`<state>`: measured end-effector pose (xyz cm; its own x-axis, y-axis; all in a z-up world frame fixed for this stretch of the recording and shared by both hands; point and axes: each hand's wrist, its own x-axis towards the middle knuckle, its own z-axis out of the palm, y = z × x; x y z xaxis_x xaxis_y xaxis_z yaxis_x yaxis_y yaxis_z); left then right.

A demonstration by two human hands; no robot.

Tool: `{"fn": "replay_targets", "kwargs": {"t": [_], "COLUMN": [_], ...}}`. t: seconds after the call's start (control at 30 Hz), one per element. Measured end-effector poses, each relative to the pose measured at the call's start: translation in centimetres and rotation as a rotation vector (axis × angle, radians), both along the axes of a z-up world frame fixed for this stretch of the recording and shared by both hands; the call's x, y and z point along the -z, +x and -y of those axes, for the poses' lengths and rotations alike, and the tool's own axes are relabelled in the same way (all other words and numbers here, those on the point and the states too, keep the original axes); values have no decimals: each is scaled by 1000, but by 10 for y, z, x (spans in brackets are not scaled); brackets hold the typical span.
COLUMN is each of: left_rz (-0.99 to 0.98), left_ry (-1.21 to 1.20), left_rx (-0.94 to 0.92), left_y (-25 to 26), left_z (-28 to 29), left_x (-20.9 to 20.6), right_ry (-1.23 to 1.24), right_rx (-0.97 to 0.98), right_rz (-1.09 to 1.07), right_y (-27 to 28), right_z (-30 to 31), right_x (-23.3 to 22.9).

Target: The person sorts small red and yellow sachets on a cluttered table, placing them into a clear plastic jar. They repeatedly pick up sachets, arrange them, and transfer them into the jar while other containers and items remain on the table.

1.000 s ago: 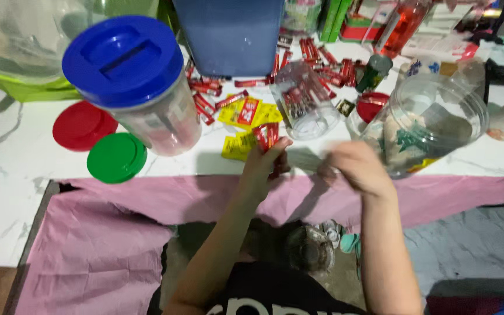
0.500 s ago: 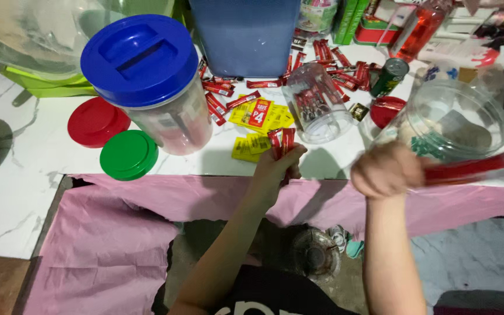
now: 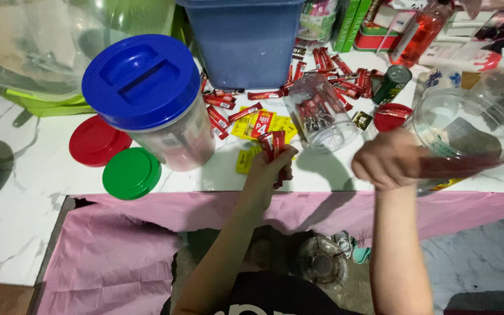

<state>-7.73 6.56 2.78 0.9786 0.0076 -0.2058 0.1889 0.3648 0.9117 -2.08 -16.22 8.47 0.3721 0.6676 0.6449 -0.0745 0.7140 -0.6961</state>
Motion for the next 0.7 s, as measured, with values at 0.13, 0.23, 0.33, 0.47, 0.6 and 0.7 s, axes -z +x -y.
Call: {"fn": "replay_targets", "kwargs": {"t": [0.13, 0.23, 0.33, 0.47, 0.6, 0.7], "left_rz": [53, 64, 84, 128, 169, 189], "left_ry": [37, -25, -17, -298, -519, -247], "left_rx": [-14, -43, -17, -11, -57, -193], "left_y": [2, 16, 30, 42, 62, 67], "left_z": [-6, -7, -12, -9, -15, -23], "left_x": [4, 5, 14, 30, 26, 21], "right_ry": [-1070, -817, -918, -1056, -1055, -1069], "right_rx": [853, 823, 964, 1104, 1160, 1206], "right_rz": [570, 352, 489, 474, 250, 253], "right_y": [10, 14, 23, 20, 21, 23], "right_z": [-19, -23, -36, -51, -59, -59], "right_x": [-10, -17, -14, -1, -1, 4]}}
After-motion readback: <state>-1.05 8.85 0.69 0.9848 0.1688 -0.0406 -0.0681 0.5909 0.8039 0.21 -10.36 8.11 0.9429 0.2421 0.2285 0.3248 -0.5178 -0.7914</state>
